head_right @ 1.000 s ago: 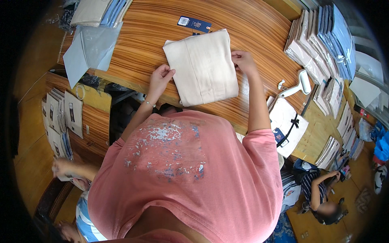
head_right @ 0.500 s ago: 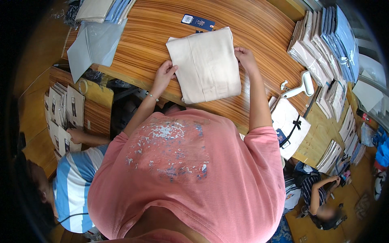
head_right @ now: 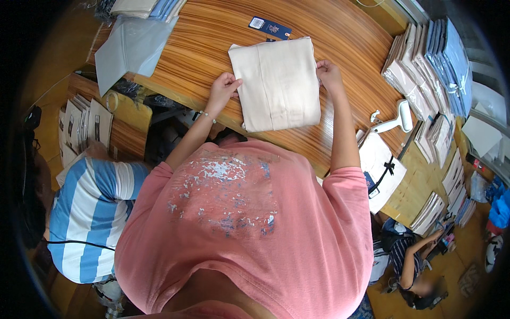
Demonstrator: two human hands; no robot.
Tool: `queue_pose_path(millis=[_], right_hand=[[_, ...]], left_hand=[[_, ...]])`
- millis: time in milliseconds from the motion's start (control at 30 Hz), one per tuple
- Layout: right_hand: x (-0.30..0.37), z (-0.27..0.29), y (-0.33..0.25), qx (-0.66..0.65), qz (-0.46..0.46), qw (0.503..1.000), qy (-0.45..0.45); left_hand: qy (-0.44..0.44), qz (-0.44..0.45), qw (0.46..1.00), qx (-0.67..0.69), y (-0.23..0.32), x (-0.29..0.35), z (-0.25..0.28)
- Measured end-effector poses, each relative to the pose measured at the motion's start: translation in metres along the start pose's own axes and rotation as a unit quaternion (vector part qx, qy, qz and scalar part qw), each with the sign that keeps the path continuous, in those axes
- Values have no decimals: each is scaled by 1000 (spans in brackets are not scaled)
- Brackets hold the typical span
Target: The person folds a shirt on a wooden table, applies a tag to it, and places it inside a clear plastic bag.
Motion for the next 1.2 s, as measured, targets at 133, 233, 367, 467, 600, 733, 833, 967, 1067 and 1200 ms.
queue_pose_path(millis=[133,233,367,467,600,733,833,967,1067,1200], right_hand=[[-2,2,-5,54,36,998,5],[6,-18,-14,130,140,982,-1],[-7,-10,-5,134,141,980,44],[-2,-6,-5,128,101,986,46],[14,-5,-12,69,1,998,2],[34,-15,-32,63,24,998,-9],[19,-7,-12,182,133,973,53],[18,-11,-49,215,157,960,88],[-8,6,-45,169,102,966,166],[-24,-25,-28,-25,-57,997,45]], left_hand=[[43,34,997,55,11,2,4],[48,40,992,110,16,12,-7],[32,51,995,82,11,8,-12],[2,101,985,136,-2,7,-9],[-20,101,992,77,6,19,-10],[-3,77,997,7,8,19,-10],[9,49,998,-33,11,16,-16],[183,-190,958,-113,23,17,14],[91,46,991,90,31,9,-7],[3,106,990,97,44,-19,-29]])
Point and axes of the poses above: each hand's wrist, its own x-axis away from the middle knuckle, its own z-axis out of the back of the hand, y = z × x, the point moved 8 cm from there along -x, towards the middle knuckle, and after that the axes turned 5 degrees about y, right-handed, at the moved point
